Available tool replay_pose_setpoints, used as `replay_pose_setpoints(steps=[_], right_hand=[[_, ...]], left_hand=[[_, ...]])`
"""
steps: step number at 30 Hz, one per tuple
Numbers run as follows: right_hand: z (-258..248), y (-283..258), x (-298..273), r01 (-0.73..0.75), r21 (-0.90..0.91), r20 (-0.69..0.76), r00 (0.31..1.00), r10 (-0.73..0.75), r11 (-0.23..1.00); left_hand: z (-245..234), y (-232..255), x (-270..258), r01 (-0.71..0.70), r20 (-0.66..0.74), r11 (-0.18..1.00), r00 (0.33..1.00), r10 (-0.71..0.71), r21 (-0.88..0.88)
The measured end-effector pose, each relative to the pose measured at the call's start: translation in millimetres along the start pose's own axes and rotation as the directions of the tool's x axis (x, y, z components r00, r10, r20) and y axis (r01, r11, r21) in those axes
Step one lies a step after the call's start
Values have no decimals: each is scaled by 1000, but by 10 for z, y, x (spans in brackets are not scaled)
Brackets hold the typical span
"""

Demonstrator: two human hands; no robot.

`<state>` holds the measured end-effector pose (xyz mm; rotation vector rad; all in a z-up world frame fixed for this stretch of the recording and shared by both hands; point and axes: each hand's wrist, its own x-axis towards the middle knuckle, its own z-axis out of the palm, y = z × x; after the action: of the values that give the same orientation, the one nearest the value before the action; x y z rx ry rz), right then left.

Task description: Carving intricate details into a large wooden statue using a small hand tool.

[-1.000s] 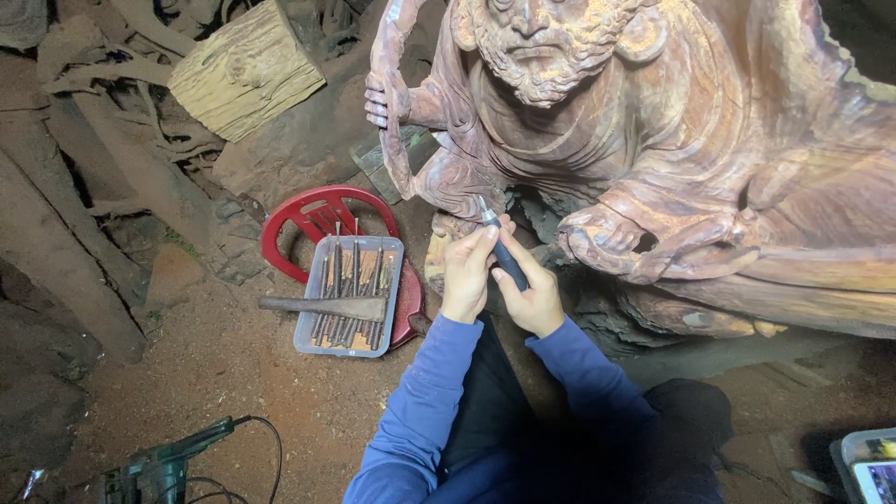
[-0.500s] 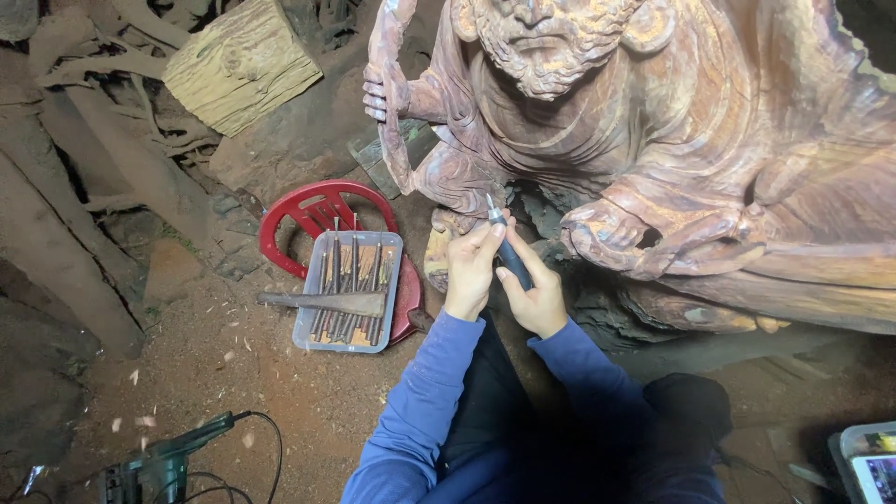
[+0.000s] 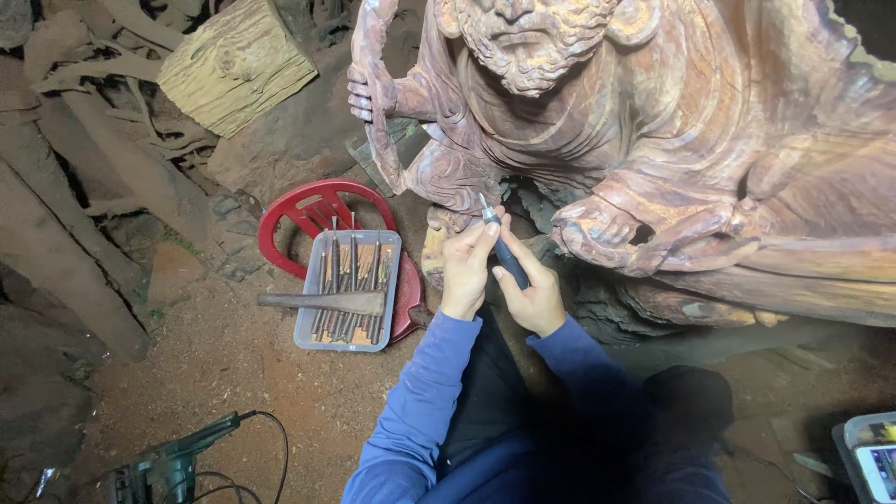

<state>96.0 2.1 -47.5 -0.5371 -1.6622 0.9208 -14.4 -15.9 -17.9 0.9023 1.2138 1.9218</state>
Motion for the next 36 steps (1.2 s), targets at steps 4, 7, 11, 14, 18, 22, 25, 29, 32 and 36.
replay_pose_setpoints(steps=[4, 7, 11, 14, 18, 22, 25, 29, 32, 36], right_hand=[[-37, -39, -10, -18, 7, -13, 1000, 18, 1000], [-32, 6, -40, -20, 34, -14, 1000, 21, 999], [-26, 32, -65, -12, 26, -2, 1000, 12, 1000], [-32, 80, -79, -4, 32, 13, 1000, 4, 999], [-45, 151, -99, 2, 44, 54, 999, -4, 999], [-39, 127, -112, 19, 22, 49, 999, -20, 1000], [-33, 143, -122, 19, 9, 23, 1000, -19, 1000], [-54, 97, -114, -19, 41, 6, 1000, 19, 999], [-85, 47, -92, -42, 61, 7, 999, 42, 997], [-100, -26, -121, -82, 136, 8, 997, 81, 987]], left_hand=[[19, -10, 20, -40, 7, 993, 999, 40, 112], [20, 1, -5, -65, 8, 985, 998, 64, 160], [8, 8, -50, -17, 7, 998, 1000, 16, 65], [21, 38, -92, 1, 5, 1000, 1000, -1, -12], [34, 80, -149, 10, -1, 993, 1000, -11, -116], [55, 87, -169, 2, -15, 994, 1000, -3, -112], [58, 50, -151, 7, -15, 998, 1000, -8, -66], [51, -38, -119, -14, -19, 996, 1000, 16, 90], [69, -71, -105, -27, -25, 987, 999, 31, 158], [61, -43, -108, -37, 8, 970, 999, 36, 241]])
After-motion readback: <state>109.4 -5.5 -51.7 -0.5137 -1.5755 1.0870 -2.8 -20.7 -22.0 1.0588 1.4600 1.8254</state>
